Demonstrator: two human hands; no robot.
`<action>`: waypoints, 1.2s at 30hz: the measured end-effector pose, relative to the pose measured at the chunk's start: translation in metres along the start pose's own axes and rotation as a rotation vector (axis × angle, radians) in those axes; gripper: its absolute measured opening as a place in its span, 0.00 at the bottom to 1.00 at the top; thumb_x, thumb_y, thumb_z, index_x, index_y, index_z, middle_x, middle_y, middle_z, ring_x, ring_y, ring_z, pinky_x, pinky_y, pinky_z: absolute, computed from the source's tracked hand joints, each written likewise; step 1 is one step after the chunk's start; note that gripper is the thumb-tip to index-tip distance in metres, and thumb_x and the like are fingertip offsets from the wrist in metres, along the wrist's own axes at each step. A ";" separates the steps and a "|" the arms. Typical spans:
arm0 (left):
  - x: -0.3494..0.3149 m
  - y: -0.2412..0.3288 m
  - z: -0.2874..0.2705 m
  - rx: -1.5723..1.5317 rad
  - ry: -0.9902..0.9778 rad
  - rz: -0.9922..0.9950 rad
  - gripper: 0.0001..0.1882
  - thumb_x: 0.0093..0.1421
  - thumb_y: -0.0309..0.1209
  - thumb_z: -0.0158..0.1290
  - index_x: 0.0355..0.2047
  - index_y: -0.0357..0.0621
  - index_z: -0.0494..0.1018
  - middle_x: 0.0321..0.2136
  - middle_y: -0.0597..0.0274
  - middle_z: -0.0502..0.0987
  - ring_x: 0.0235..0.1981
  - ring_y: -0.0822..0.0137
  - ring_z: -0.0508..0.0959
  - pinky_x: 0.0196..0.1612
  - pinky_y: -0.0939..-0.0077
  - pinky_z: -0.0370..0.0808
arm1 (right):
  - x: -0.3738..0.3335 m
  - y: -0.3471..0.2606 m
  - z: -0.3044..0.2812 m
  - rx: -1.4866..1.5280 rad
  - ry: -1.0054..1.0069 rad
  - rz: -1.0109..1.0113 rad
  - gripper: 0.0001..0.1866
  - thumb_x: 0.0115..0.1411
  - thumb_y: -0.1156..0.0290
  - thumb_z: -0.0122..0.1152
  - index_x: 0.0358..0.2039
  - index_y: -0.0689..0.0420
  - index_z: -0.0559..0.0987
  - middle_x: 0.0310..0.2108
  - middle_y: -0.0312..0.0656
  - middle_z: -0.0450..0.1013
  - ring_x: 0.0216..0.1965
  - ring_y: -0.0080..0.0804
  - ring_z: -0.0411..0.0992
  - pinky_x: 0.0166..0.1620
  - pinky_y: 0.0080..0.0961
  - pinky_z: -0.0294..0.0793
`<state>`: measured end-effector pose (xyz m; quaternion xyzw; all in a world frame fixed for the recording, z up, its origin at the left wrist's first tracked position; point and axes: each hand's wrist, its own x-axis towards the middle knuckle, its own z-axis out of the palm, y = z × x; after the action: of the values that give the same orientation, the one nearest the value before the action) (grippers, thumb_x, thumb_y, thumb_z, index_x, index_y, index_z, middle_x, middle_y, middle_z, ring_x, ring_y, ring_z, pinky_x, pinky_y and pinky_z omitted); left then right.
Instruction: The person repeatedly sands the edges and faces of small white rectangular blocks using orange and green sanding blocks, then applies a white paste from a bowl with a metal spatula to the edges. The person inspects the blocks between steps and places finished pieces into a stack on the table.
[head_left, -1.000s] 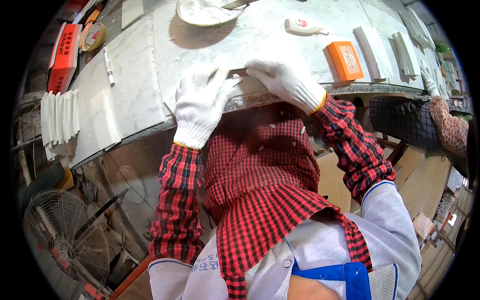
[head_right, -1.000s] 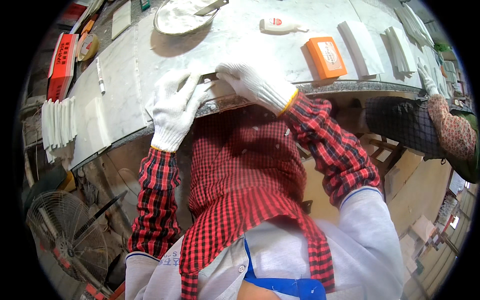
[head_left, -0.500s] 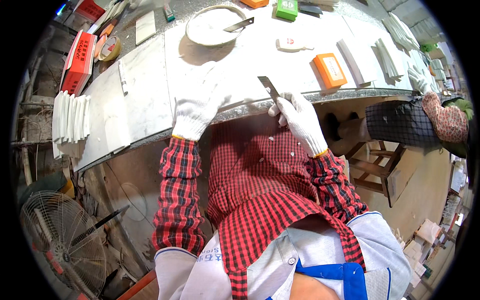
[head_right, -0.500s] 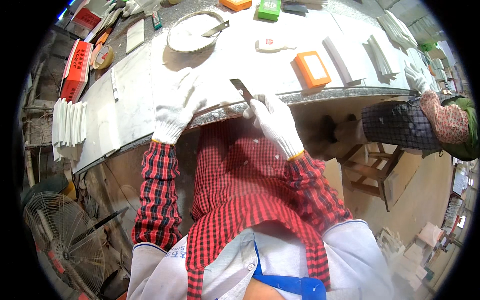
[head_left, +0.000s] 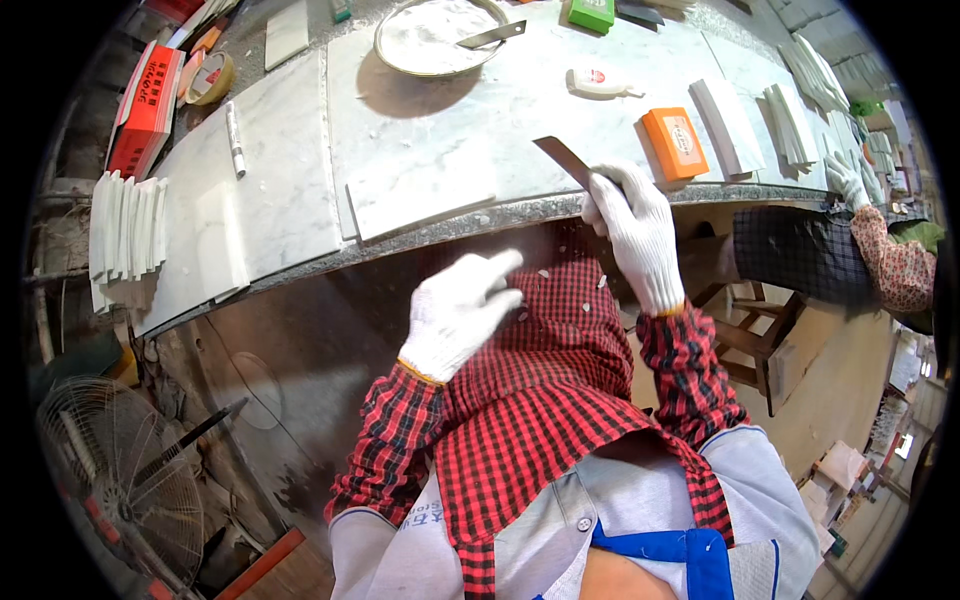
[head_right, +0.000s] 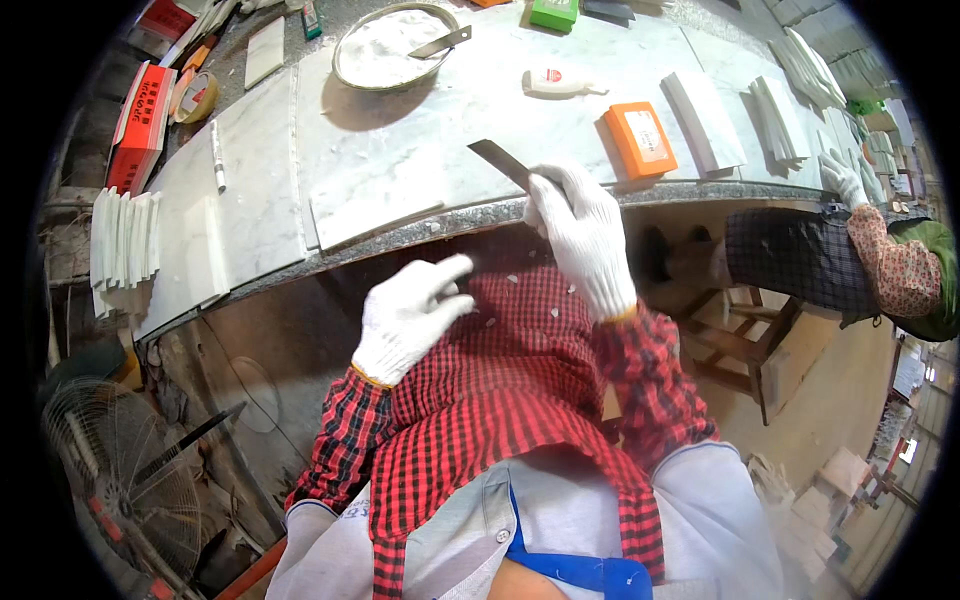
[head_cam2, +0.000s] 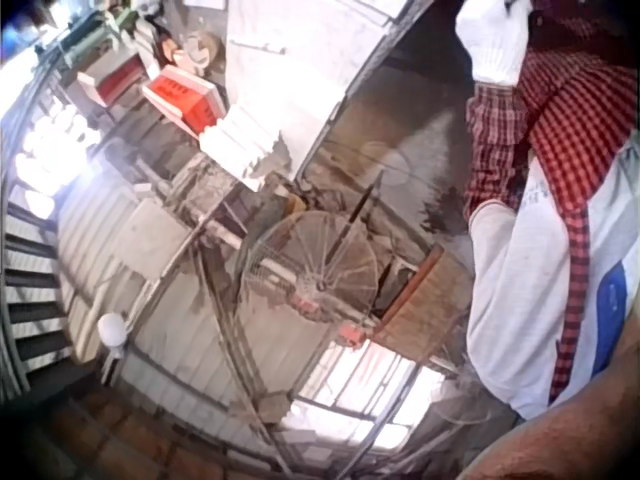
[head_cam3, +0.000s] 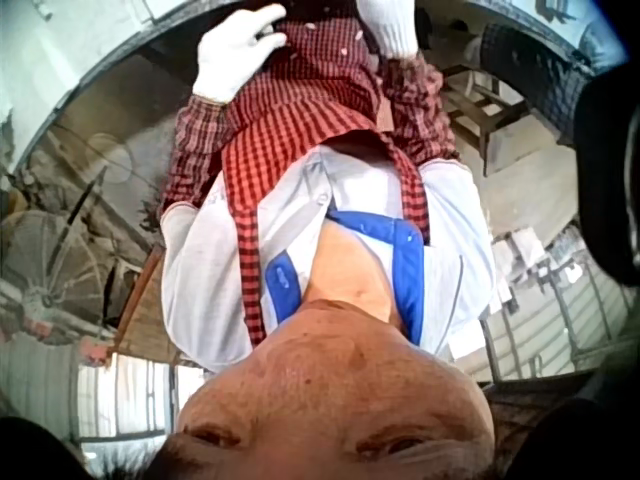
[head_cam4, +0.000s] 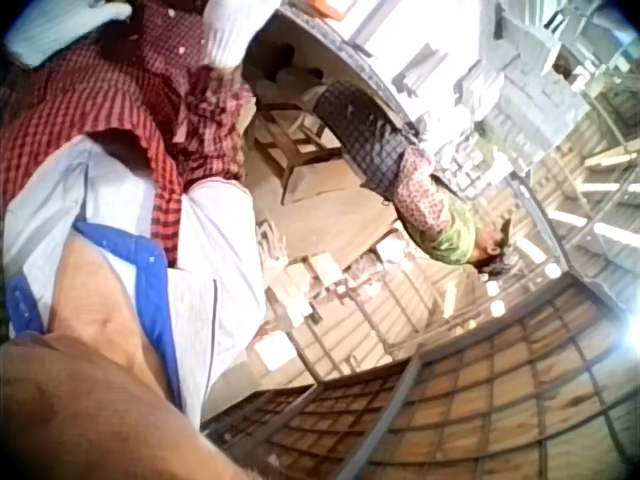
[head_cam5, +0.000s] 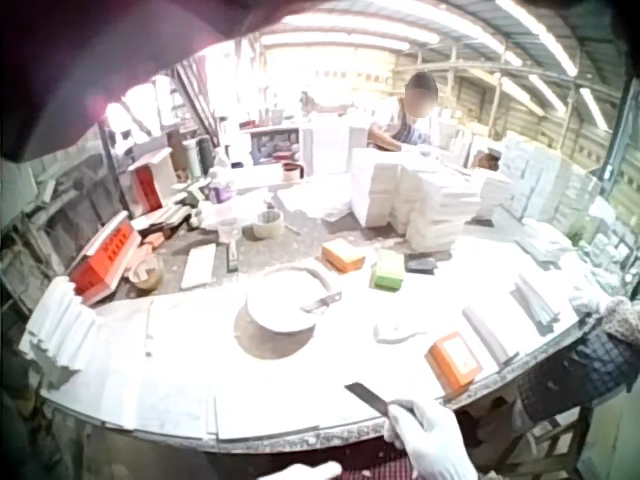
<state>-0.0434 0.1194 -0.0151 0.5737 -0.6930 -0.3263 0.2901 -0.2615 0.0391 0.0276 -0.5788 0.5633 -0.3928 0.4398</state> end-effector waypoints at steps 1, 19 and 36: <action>0.003 -0.002 -0.003 -0.076 0.108 0.064 0.24 0.51 0.27 0.70 0.50 0.50 0.82 0.29 0.61 0.80 0.27 0.66 0.80 0.36 0.69 0.79 | 0.012 0.006 -0.002 -0.098 -0.050 -0.030 0.11 0.72 0.71 0.55 0.47 0.64 0.80 0.25 0.36 0.75 0.26 0.20 0.72 0.31 0.21 0.72; 0.068 -0.059 -0.044 0.478 0.310 0.254 0.44 0.46 0.46 0.73 0.64 0.49 0.73 0.54 0.55 0.78 0.56 0.53 0.75 0.62 0.58 0.71 | 0.046 0.023 0.041 -0.508 -0.330 -0.365 0.17 0.69 0.69 0.59 0.57 0.51 0.83 0.43 0.49 0.84 0.43 0.36 0.83 0.46 0.31 0.81; 0.068 -0.059 -0.037 0.451 0.255 0.216 0.48 0.45 0.53 0.73 0.66 0.54 0.72 0.56 0.55 0.78 0.58 0.52 0.74 0.62 0.57 0.72 | 0.026 0.023 0.025 -0.543 -0.411 -0.233 0.17 0.66 0.74 0.62 0.55 0.51 0.84 0.41 0.47 0.85 0.38 0.31 0.83 0.43 0.29 0.82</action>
<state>0.0089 0.0403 -0.0363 0.5831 -0.7630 -0.0562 0.2732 -0.2435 0.0158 -0.0034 -0.8016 0.4773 -0.1517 0.3265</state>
